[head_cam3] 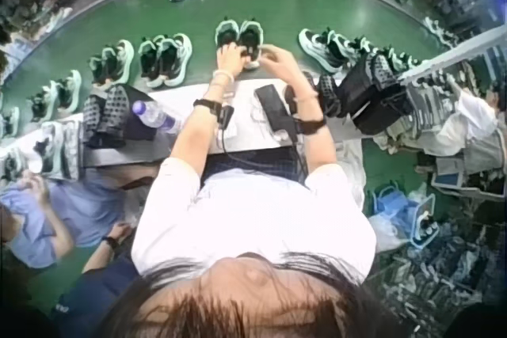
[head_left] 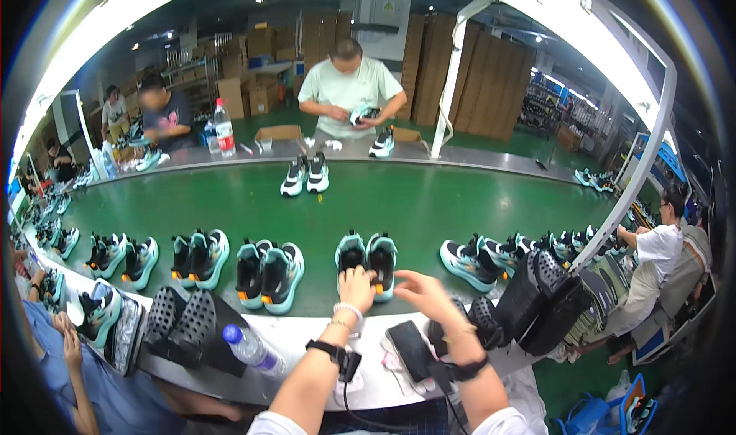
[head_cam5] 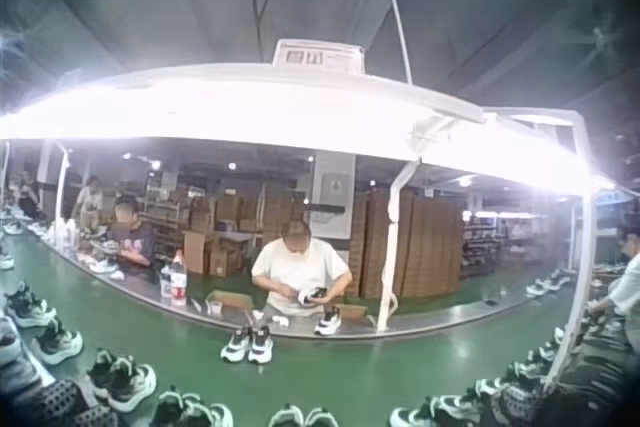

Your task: Checking and assembling shoe components on a factory line.

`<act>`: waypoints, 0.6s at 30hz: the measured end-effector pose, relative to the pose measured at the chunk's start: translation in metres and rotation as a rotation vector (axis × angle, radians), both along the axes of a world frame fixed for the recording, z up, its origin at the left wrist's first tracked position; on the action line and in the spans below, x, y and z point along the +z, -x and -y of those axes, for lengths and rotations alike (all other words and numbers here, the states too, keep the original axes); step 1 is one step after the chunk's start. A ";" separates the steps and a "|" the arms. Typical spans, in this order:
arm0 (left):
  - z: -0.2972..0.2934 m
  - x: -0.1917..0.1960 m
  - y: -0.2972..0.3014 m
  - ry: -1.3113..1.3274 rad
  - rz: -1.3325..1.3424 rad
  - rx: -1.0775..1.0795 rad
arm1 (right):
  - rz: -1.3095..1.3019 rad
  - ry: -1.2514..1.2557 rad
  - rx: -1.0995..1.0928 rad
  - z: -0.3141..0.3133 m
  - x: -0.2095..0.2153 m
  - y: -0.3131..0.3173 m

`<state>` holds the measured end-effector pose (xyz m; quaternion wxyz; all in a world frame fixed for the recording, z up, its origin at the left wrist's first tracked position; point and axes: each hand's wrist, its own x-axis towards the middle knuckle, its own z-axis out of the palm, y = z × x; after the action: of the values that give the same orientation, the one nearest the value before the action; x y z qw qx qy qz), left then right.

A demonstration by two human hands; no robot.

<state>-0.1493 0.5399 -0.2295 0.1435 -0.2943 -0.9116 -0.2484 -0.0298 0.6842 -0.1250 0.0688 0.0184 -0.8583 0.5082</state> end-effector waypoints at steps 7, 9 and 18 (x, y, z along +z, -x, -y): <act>0.022 0.065 -0.044 -0.459 0.559 -0.237 | -0.014 0.432 -0.432 -0.092 0.036 -0.257; 0.054 0.080 -0.068 -0.463 0.614 -0.274 | -0.026 0.456 -0.718 -0.103 0.017 -0.304; 0.147 0.127 -0.128 -0.537 0.508 -0.278 | -0.416 0.532 -1.151 -0.124 -0.016 -0.421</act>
<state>-0.0213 0.3925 -0.1026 -0.0495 -0.2961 -0.7721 -0.5602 0.3915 0.8078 -0.1411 0.4954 -0.3627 -0.5453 0.5707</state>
